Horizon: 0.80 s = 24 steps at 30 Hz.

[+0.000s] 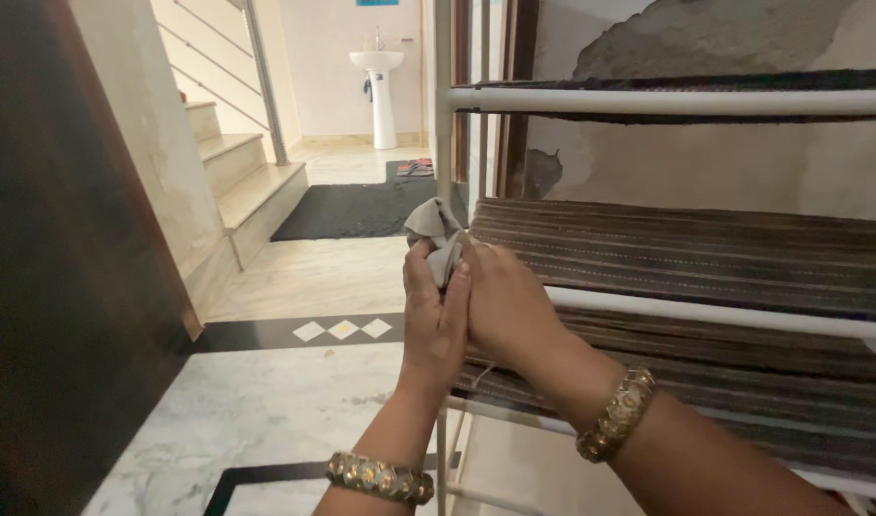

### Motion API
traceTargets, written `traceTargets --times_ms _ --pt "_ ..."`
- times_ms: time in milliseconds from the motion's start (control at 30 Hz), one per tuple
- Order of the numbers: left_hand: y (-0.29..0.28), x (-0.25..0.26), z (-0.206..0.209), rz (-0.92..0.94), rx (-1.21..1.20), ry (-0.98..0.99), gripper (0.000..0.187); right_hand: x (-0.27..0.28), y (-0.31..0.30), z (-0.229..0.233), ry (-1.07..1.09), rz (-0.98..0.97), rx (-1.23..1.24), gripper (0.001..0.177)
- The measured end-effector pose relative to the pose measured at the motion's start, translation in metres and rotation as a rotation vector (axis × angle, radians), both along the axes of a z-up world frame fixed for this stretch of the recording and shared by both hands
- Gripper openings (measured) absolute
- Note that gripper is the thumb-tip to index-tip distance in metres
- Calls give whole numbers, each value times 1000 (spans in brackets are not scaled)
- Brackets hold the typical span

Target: The person wipes the metal frame and fabric shelves of a shoe rack with a cloth, then picks up a pair of black sandals and wipes them thoroughly.

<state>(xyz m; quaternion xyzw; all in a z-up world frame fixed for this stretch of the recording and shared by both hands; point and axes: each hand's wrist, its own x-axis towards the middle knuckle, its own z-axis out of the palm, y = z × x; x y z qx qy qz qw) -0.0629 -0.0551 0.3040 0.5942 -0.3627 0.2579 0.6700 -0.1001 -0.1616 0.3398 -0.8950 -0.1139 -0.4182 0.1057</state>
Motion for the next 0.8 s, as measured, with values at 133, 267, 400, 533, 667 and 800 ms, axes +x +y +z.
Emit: traceTargets --times_ms 133,267,400,533,667,800 --pt "-1 -5 11 -25 -23 82 40 -10 -2 17 223 -33 119 32" --pt "-6 -5 27 -36 -37 29 40 -5 -5 31 178 22 241 27" --pt "-7 -5 48 -102 -86 -34 47 2 -9 48 66 122 301 25" --pt "-9 -2 80 -12 -29 -167 51 0 -8 77 -7 185 369 27" --pt "-12 2 113 -64 -67 -226 57 -11 -4 108 -196 253 314 23" --pt "-13 6 140 -131 -90 -254 60 -18 2 133 -310 230 322 20"
